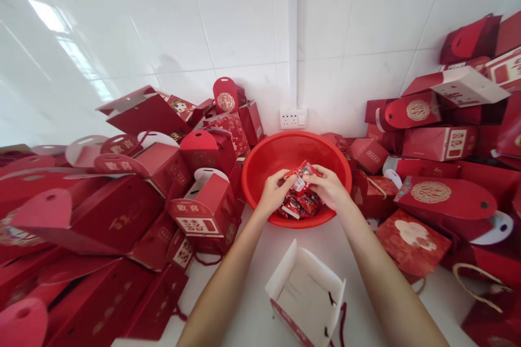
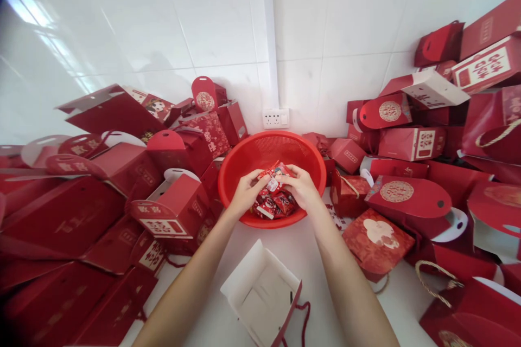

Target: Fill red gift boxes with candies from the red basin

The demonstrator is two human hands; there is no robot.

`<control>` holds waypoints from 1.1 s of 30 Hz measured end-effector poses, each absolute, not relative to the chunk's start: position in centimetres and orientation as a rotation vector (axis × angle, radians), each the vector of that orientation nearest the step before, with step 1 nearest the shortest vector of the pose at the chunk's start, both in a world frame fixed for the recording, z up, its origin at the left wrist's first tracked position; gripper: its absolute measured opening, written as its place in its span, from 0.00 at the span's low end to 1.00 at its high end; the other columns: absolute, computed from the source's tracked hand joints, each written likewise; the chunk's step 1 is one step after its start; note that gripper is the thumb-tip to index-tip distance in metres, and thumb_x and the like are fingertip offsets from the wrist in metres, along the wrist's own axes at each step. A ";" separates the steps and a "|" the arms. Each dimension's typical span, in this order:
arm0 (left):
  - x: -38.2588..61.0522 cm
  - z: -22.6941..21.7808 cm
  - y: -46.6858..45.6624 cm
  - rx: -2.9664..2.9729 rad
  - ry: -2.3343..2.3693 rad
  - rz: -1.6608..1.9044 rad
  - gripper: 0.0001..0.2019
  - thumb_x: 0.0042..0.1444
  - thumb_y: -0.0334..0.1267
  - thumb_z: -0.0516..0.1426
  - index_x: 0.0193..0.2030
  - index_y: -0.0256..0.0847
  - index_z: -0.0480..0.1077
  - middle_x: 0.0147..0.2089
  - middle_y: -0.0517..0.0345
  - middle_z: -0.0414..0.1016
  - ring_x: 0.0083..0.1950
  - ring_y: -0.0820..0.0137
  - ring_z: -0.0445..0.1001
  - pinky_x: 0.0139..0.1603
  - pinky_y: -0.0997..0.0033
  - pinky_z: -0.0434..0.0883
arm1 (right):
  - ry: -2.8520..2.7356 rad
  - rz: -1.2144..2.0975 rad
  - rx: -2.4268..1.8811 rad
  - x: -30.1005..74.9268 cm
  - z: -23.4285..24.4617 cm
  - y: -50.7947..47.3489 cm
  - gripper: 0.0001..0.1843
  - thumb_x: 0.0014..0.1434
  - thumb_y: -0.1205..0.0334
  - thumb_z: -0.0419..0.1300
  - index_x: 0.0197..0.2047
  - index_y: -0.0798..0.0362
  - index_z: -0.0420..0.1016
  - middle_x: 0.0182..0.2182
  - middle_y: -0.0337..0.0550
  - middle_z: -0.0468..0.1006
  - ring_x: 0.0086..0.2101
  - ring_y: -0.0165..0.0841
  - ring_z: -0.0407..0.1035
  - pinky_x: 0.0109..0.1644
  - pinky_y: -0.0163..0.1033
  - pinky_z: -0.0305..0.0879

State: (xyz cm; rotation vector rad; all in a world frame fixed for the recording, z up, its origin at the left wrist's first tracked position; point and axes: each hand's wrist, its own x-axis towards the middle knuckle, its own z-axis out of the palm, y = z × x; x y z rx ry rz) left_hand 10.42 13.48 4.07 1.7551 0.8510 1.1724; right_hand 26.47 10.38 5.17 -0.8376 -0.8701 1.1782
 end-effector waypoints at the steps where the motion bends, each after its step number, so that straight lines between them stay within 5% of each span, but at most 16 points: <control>1: 10.5 4.1 13.4 1.752 0.870 1.189 0.14 0.60 0.45 0.58 0.45 0.38 0.76 0.44 0.54 0.82 0.44 0.66 0.79 0.48 0.70 0.74 | -0.846 1.195 -0.828 26.8 4.9 10.4 0.23 0.28 0.62 0.79 0.31 0.54 0.79 0.28 0.39 0.82 0.30 0.35 0.76 0.37 0.41 0.73; 4: 10.7 4.2 12.8 1.751 0.923 1.145 0.12 0.61 0.42 0.56 0.44 0.39 0.76 0.42 0.53 0.82 0.41 0.67 0.79 0.46 0.71 0.74 | -0.732 1.168 -0.790 28.0 4.3 10.9 0.20 0.33 0.62 0.77 0.30 0.51 0.77 0.29 0.38 0.82 0.31 0.35 0.77 0.38 0.40 0.75; 10: 11.0 4.3 11.0 2.284 0.866 0.448 0.15 0.60 0.37 0.54 0.25 0.42 0.77 0.26 0.59 0.80 0.30 0.68 0.78 0.38 0.72 0.72 | -0.592 1.089 -0.733 28.8 3.5 11.3 0.18 0.39 0.63 0.75 0.35 0.50 0.78 0.31 0.38 0.84 0.34 0.36 0.79 0.42 0.41 0.77; 14: 11.7 4.4 10.7 2.649 1.003 0.350 0.11 0.60 0.36 0.55 0.37 0.45 0.81 0.41 0.55 0.84 0.43 0.60 0.81 0.46 0.66 0.72 | -0.518 1.061 -0.726 28.7 3.2 11.2 0.15 0.41 0.63 0.74 0.34 0.50 0.79 0.29 0.37 0.83 0.30 0.33 0.78 0.37 0.37 0.77; 18: 11.6 4.2 11.6 2.620 1.321 0.328 0.22 0.56 0.40 0.60 0.58 0.41 0.75 0.66 0.41 0.71 0.62 0.47 0.73 0.58 0.55 0.70 | -0.474 1.044 -0.707 28.3 3.5 11.2 0.15 0.43 0.62 0.74 0.36 0.50 0.79 0.31 0.37 0.84 0.32 0.33 0.79 0.37 0.36 0.77; 21: 11.1 4.1 12.3 2.540 1.445 0.267 0.25 0.54 0.36 0.62 0.60 0.40 0.74 0.65 0.40 0.72 0.65 0.47 0.70 0.61 0.54 0.69 | -0.436 1.039 -0.685 27.8 3.9 11.3 0.14 0.44 0.61 0.73 0.36 0.50 0.78 0.33 0.38 0.85 0.34 0.34 0.80 0.39 0.37 0.78; 27: 11.2 4.6 11.7 2.549 1.551 0.316 0.22 0.53 0.25 0.56 0.51 0.48 0.81 0.65 0.50 0.73 0.66 0.51 0.66 0.67 0.50 0.61 | -0.332 1.041 -0.686 27.2 4.5 10.8 0.09 0.45 0.66 0.71 0.32 0.52 0.78 0.27 0.37 0.84 0.27 0.32 0.78 0.31 0.34 0.76; 33: 10.7 4.5 11.6 2.577 1.507 0.205 0.19 0.49 0.42 0.66 0.50 0.47 0.81 0.60 0.46 0.74 0.65 0.46 0.66 0.67 0.47 0.60 | -0.287 1.071 -0.715 26.7 5.3 10.3 0.06 0.46 0.70 0.68 0.30 0.53 0.78 0.23 0.34 0.82 0.22 0.29 0.76 0.26 0.31 0.74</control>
